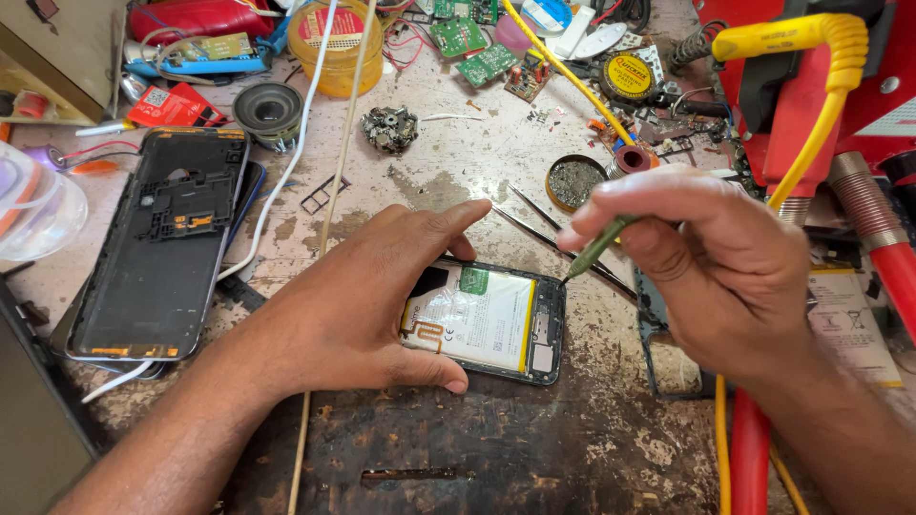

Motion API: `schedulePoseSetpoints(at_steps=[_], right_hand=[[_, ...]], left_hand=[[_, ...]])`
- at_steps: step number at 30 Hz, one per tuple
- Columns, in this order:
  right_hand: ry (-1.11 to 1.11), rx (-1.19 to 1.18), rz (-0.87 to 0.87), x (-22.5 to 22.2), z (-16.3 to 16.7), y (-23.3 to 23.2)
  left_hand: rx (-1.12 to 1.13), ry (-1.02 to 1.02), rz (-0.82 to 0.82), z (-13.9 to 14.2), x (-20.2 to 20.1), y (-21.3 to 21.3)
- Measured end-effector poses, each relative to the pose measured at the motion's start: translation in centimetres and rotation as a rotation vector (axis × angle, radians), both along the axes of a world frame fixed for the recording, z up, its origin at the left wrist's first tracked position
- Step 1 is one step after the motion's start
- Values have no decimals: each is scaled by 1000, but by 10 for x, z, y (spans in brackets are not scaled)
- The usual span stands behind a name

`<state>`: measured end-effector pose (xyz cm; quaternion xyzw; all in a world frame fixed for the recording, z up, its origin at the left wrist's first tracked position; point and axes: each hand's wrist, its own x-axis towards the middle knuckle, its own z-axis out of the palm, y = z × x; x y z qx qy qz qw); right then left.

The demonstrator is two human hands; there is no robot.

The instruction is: The person removes the back cover of a smartphone, detaches the internal frame, and applies adhesive to the battery area. The person then reassembles the phone by placing the frame and back cover back onto the device.

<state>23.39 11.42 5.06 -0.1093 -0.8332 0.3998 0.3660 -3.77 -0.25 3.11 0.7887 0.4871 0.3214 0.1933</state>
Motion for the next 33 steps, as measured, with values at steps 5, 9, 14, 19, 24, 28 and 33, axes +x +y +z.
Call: schedulePoseSetpoints(at_steps=[5,9,14,19,24,28,33], right_hand=[[-3,101,-14,0,7,-2],[35,74,15,-6,8,-2],[-32,-7,-20,-10,17,-8],[41,110,10,-18,17,-9],[106,-99,13,-4,8,-9],[48,-72,17,2,-4,-7],[10,-63,57,1,-8,-5]], left_hand=[[-28,-3,-2,0,0,0],[-20,1,3,1,0,0],[-23,12,8,1,1,0],[-21,17,5,1,0,0],[-23,15,9,1,0,0],[-20,9,12,1,1,0],[-31,6,12,1,0,0]])
